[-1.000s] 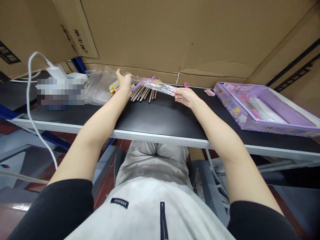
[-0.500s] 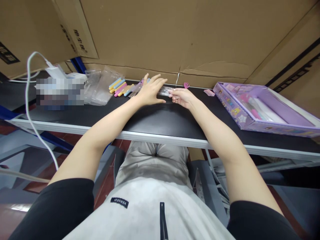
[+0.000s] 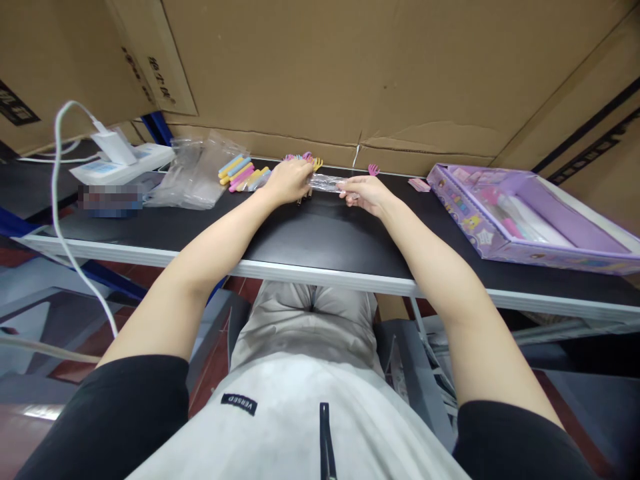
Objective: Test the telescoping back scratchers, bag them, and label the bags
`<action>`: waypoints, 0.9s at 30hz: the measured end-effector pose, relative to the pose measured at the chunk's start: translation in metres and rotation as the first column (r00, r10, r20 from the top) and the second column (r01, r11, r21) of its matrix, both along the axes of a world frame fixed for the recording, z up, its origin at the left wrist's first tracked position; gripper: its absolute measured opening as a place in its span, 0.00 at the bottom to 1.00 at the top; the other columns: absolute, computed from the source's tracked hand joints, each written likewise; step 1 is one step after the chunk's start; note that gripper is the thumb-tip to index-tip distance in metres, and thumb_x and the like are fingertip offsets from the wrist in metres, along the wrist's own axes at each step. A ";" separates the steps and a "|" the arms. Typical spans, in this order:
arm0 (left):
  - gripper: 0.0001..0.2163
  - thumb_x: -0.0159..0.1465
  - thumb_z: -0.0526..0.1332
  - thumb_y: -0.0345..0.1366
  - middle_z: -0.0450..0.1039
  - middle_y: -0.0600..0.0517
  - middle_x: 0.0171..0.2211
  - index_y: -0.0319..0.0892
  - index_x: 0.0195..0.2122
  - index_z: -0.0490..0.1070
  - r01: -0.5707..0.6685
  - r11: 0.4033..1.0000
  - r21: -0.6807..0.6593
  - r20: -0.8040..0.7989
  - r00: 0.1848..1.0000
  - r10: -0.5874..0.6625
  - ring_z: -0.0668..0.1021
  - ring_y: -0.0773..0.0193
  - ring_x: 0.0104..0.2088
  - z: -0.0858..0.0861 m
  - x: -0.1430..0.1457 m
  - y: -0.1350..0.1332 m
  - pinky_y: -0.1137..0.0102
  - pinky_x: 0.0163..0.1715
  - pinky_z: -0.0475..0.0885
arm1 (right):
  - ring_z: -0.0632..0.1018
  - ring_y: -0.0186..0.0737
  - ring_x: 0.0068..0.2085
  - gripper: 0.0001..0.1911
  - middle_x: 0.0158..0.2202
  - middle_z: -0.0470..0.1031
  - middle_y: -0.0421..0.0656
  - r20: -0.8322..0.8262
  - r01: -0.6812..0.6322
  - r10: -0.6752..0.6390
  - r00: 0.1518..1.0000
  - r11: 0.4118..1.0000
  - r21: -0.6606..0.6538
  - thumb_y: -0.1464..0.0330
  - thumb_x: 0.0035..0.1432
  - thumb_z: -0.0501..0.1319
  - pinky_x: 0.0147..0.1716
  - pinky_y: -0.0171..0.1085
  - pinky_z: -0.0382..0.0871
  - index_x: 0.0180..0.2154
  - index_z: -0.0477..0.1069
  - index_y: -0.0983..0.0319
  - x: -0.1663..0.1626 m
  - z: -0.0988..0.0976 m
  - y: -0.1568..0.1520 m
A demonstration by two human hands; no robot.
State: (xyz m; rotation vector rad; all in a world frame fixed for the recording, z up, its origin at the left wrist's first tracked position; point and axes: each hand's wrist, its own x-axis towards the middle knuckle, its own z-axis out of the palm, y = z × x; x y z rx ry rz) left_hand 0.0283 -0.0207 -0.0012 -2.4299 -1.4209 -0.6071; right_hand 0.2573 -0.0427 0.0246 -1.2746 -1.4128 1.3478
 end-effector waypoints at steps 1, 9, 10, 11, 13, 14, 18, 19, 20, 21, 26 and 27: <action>0.13 0.66 0.59 0.32 0.80 0.39 0.45 0.41 0.49 0.77 -0.008 1.000 -0.024 -0.009 1.000 0.008 0.81 0.44 0.53 0.002 -0.005 0.001 0.56 0.53 0.74 | 0.68 0.25 0.18 0.14 0.20 0.75 0.40 0.005 0.005 -0.005 1.000 1.000 0.003 0.79 0.62 0.73 0.21 0.27 0.66 0.28 0.73 0.65 0.001 0.000 0.001; 0.19 0.63 0.64 0.37 0.78 0.37 0.52 0.37 0.55 0.75 -0.092 0.987 -0.133 -0.106 0.991 0.078 0.77 0.38 0.60 0.014 -0.039 0.004 0.51 0.61 0.70 | 0.66 0.25 0.18 0.14 0.19 0.71 0.37 0.019 0.041 -0.041 0.999 0.999 0.006 0.82 0.64 0.69 0.22 0.28 0.66 0.27 0.73 0.65 0.007 0.003 0.004; 0.20 0.64 0.64 0.37 0.77 0.36 0.54 0.36 0.56 0.74 -0.106 0.986 -0.132 -0.108 0.990 0.092 0.75 0.37 0.62 0.015 -0.042 0.003 0.50 0.63 0.69 | 0.65 0.25 0.18 0.14 0.18 0.70 0.37 0.011 0.042 -0.042 0.999 0.999 0.002 0.83 0.64 0.68 0.22 0.28 0.65 0.27 0.73 0.66 0.008 0.004 0.004; 0.20 0.65 0.63 0.37 0.76 0.35 0.55 0.35 0.57 0.73 -0.119 0.984 -0.131 -0.108 0.989 0.105 0.74 0.36 0.63 0.017 -0.043 0.002 0.49 0.64 0.68 | 0.65 0.24 0.18 0.14 0.18 0.69 0.36 0.002 0.040 -0.040 0.999 0.999 -0.004 0.83 0.65 0.68 0.22 0.28 0.65 0.28 0.73 0.66 0.009 0.005 0.004; 0.20 0.67 0.63 0.38 0.76 0.35 0.56 0.35 0.58 0.73 -0.132 0.982 -0.134 -0.105 0.987 0.118 0.75 0.36 0.63 0.020 -0.046 0.000 0.49 0.65 0.67 | 0.64 0.24 0.18 0.13 0.19 0.69 0.36 -0.005 0.034 -0.034 0.999 0.999 -0.015 0.83 0.64 0.68 0.22 0.27 0.64 0.29 0.74 0.66 0.011 0.007 0.004; 0.19 0.67 0.63 0.39 0.77 0.36 0.55 0.36 0.57 0.73 -0.132 0.982 -0.135 -0.104 0.988 0.118 0.76 0.37 0.62 0.021 -0.047 0.000 0.49 0.64 0.67 | 0.64 0.24 0.19 0.12 0.19 0.69 0.36 -0.003 0.033 -0.033 0.999 0.999 -0.016 0.83 0.64 0.68 0.22 0.27 0.64 0.30 0.74 0.66 0.012 0.007 0.004; 0.17 0.65 0.66 0.41 0.80 0.41 0.49 0.41 0.53 0.76 -0.100 0.986 -0.130 -0.099 0.991 0.088 0.78 0.41 0.58 0.026 -0.049 -0.002 0.51 0.62 0.69 | 0.65 0.25 0.19 0.12 0.19 0.71 0.37 0.036 0.034 -0.034 0.999 0.999 0.008 0.82 0.63 0.70 0.21 0.27 0.65 0.29 0.74 0.65 0.016 0.005 0.008; 0.17 0.64 0.67 0.41 0.80 0.42 0.48 0.42 0.52 0.77 -0.096 0.987 -0.131 -0.095 0.992 0.084 0.78 0.41 0.57 0.027 -0.049 -0.003 0.51 0.62 0.69 | 0.65 0.25 0.19 0.13 0.20 0.71 0.38 0.048 0.036 -0.037 0.998 0.999 0.018 0.81 0.62 0.71 0.21 0.28 0.66 0.29 0.74 0.65 0.017 0.004 0.009; 0.16 0.63 0.68 0.41 0.80 0.43 0.47 0.43 0.51 0.77 -0.098 0.986 -0.134 -0.090 0.992 0.086 0.79 0.41 0.57 0.027 -0.049 -0.003 0.50 0.63 0.69 | 0.65 0.25 0.19 0.13 0.20 0.71 0.38 0.060 0.038 -0.040 0.997 0.999 0.026 0.81 0.61 0.72 0.21 0.28 0.66 0.28 0.73 0.64 0.018 0.003 0.010; 0.16 0.63 0.69 0.41 0.81 0.43 0.47 0.44 0.51 0.77 -0.103 0.985 -0.140 -0.085 0.992 0.091 0.78 0.41 0.57 0.028 -0.048 -0.004 0.50 0.63 0.68 | 0.66 0.26 0.19 0.14 0.20 0.72 0.38 0.068 0.040 -0.042 0.997 0.999 0.032 0.80 0.60 0.73 0.21 0.29 0.66 0.27 0.73 0.64 0.019 0.002 0.011; 0.17 0.63 0.68 0.40 0.80 0.42 0.50 0.44 0.53 0.76 -0.098 0.984 -0.146 -0.064 0.994 0.089 0.77 0.40 0.60 0.026 -0.042 -0.008 0.48 0.65 0.66 | 0.66 0.26 0.20 0.14 0.21 0.72 0.39 0.030 0.022 -0.022 0.999 1.000 0.013 0.79 0.61 0.73 0.25 0.30 0.67 0.27 0.73 0.64 0.018 0.004 0.009; 0.18 0.63 0.67 0.39 0.80 0.41 0.51 0.43 0.54 0.76 -0.087 0.987 -0.133 -0.058 0.995 0.080 0.76 0.40 0.60 0.025 -0.039 -0.010 0.47 0.65 0.65 | 0.66 0.26 0.20 0.14 0.21 0.72 0.39 0.012 0.022 -0.022 1.000 1.000 0.006 0.80 0.62 0.72 0.25 0.29 0.66 0.27 0.73 0.64 0.017 0.005 0.007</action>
